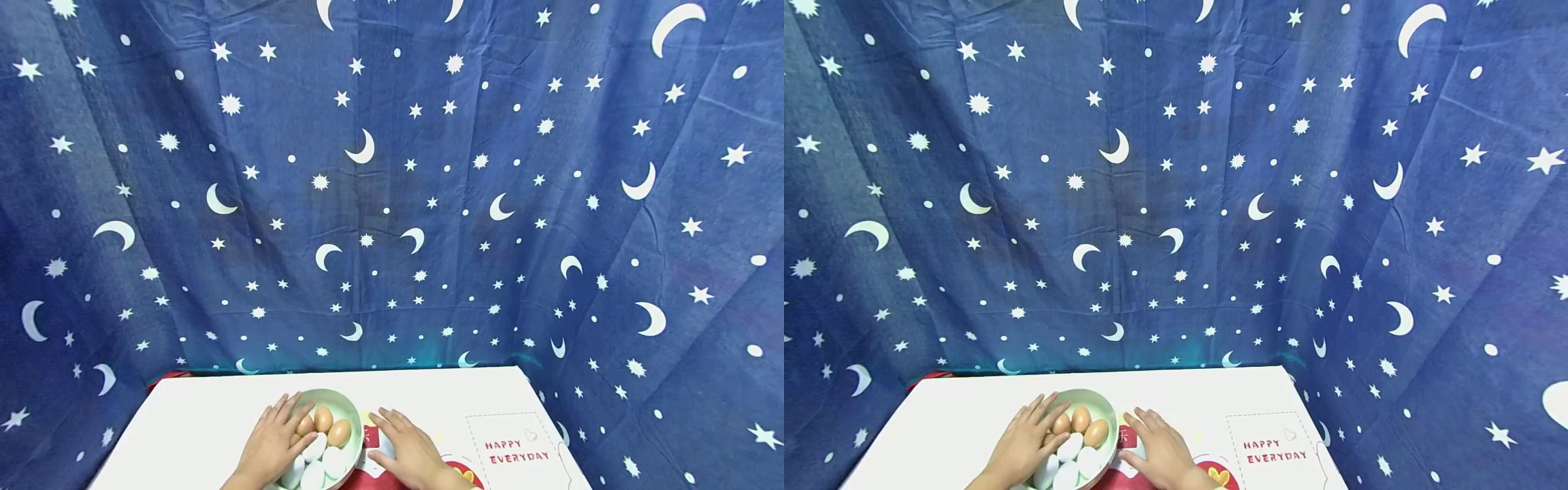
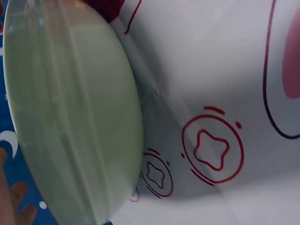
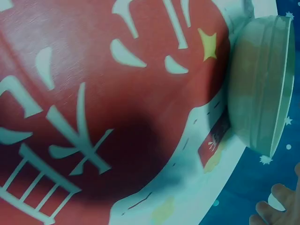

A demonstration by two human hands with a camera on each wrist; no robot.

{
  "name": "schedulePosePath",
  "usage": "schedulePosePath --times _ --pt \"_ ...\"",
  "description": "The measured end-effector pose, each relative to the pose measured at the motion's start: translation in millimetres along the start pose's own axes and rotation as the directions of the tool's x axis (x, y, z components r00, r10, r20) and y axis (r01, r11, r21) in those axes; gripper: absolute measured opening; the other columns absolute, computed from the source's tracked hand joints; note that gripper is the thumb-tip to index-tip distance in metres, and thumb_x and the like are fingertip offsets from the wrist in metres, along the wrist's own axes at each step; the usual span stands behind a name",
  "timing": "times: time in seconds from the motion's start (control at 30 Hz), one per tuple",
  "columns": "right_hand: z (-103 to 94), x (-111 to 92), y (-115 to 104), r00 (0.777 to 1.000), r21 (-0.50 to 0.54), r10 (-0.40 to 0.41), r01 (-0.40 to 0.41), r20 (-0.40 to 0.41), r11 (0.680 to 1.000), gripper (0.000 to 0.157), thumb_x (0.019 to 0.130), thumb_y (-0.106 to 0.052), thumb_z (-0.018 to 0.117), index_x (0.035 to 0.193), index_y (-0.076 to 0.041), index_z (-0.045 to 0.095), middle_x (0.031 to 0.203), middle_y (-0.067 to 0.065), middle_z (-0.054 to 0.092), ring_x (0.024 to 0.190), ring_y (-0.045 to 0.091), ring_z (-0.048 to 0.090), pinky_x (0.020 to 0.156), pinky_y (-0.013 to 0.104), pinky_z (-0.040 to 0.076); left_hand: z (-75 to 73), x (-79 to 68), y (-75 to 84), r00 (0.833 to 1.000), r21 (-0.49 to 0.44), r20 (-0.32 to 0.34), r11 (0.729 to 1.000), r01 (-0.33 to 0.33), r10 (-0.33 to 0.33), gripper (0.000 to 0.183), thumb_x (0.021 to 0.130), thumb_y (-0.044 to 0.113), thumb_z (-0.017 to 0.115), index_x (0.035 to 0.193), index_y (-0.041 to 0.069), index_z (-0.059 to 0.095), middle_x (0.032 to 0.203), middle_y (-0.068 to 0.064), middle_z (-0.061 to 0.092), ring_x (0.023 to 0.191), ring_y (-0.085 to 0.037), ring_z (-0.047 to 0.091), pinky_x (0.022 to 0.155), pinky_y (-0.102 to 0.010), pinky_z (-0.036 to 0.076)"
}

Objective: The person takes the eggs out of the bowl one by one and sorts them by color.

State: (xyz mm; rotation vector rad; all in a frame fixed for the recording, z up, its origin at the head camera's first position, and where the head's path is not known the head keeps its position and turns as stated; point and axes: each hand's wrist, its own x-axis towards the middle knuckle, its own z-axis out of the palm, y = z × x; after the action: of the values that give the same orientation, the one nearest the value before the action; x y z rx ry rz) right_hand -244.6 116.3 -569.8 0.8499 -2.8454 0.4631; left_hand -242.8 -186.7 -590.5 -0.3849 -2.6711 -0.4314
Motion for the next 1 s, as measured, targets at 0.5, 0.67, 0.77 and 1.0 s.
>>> schedulePosePath --times 0.5,0.67,0.77,1.0 --pt "-2.9 24.1 -34.0 0.998 0.101 0.056 -0.054 -0.019 0.993 0.064 0.093 -0.055 0.059 0.144 -0.017 0.049 0.129 0.0 0.062 0.12 0.018 0.059 0.097 0.04 0.055 -7.1 -5.8 -26.8 0.975 -0.051 0.072 0.976 0.212 -0.208 0.057 0.094 0.053 0.06 0.14 0.019 0.055 0.128 -0.012 0.057 0.113 -0.035 0.056 0.085 -0.057 0.054" --pt "0.1 31.7 -42.1 0.996 0.152 0.077 -0.07 -0.038 0.986 0.063 0.093 -0.055 0.059 0.139 -0.013 0.054 0.121 0.002 0.065 0.112 0.017 0.063 0.095 0.037 0.055 -9.2 -6.3 -34.7 0.947 -0.103 0.145 0.948 0.301 -0.285 0.062 0.096 0.055 0.054 0.142 0.014 0.052 0.125 -0.014 0.058 0.114 -0.037 0.056 0.09 -0.06 0.051" --pt "1.4 36.5 -45.4 0.994 0.19 0.105 -0.098 -0.026 0.977 0.061 0.093 -0.053 0.06 0.137 -0.011 0.057 0.118 0.004 0.066 0.107 0.016 0.063 0.094 0.036 0.055 -11.7 -4.5 -37.1 0.933 -0.133 0.175 0.931 0.34 -0.316 0.063 0.097 0.055 0.052 0.141 0.009 0.052 0.123 -0.016 0.059 0.112 -0.038 0.057 0.091 -0.061 0.051" --pt "6.3 50.4 -49.7 0.981 0.28 0.188 -0.192 0.043 0.941 0.052 0.09 -0.034 0.068 0.133 -0.006 0.058 0.109 0.009 0.068 0.098 0.02 0.064 0.087 0.038 0.057 -12.7 -1.9 -43.7 0.893 -0.223 0.215 0.87 0.439 -0.396 0.056 0.098 0.042 0.057 0.139 0.003 0.053 0.104 -0.009 0.058 0.084 -0.017 0.058 0.069 -0.039 0.052"
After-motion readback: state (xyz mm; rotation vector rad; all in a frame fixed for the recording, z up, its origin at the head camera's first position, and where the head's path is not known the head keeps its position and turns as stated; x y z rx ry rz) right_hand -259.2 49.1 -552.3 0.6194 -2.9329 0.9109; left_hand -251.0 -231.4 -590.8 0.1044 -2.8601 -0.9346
